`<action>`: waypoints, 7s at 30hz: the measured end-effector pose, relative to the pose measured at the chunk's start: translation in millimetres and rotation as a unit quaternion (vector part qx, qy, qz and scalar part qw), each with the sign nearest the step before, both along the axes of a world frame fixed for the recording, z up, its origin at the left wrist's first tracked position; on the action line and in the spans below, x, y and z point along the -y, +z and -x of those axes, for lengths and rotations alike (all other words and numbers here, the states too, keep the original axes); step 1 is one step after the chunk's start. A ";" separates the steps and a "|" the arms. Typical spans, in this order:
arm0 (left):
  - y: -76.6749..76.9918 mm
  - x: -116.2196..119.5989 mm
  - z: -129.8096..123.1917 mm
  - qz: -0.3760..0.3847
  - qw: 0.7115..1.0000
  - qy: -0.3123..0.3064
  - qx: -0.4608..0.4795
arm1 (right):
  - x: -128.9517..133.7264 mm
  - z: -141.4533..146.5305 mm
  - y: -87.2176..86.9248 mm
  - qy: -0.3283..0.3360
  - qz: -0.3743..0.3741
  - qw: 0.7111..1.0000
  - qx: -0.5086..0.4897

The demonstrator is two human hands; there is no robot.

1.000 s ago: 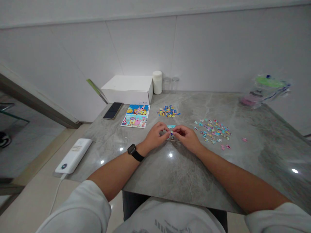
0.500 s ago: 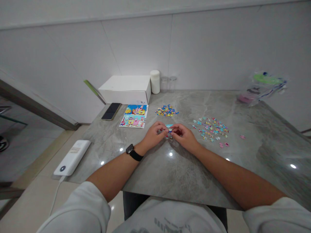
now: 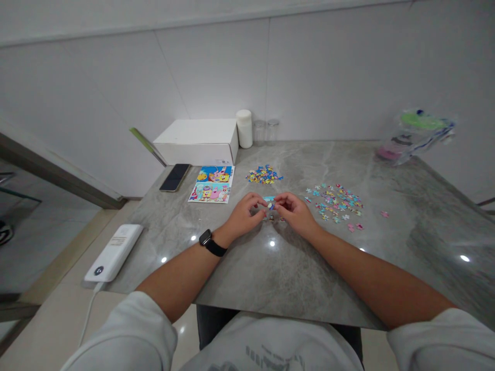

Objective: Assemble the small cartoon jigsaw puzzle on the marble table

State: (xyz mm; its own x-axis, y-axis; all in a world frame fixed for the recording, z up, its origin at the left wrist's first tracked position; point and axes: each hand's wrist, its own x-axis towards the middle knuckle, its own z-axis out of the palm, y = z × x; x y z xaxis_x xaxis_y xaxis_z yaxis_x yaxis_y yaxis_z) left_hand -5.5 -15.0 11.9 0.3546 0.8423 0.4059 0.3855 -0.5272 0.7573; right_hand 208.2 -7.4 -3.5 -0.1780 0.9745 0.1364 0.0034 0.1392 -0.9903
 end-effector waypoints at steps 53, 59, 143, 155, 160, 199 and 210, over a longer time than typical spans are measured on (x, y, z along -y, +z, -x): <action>-3.9 -2.4 -0.3 0.017 1.000 -0.009 -0.007 | 0.9 -2.3 -9.5 0.027 -0.058 0.997 0.052; 3.6 -0.6 6.1 -0.080 0.991 -0.013 -0.110 | -0.6 -3.2 -10.0 0.021 -0.060 0.996 0.069; 7.1 -3.9 21.1 -0.038 0.952 -0.018 -0.304 | 5.8 5.0 0.8 0.059 -0.236 0.845 0.476; 6.5 -3.8 21.9 -0.041 0.952 -0.023 -0.301 | 8.6 4.6 1.2 0.053 -0.267 0.824 0.496; 6.2 -4.0 21.8 -0.041 0.951 -0.022 -0.305 | 9.1 5.1 1.9 0.054 -0.275 0.821 0.498; 1.9 -4.7 15.1 -0.029 0.963 -0.034 -0.265 | 16.3 -11.6 15.3 0.078 -0.259 0.790 0.550; 7.8 -2.8 20.2 -0.033 0.958 -0.042 -0.281 | 14.9 -13.3 15.3 0.069 -0.252 0.789 0.555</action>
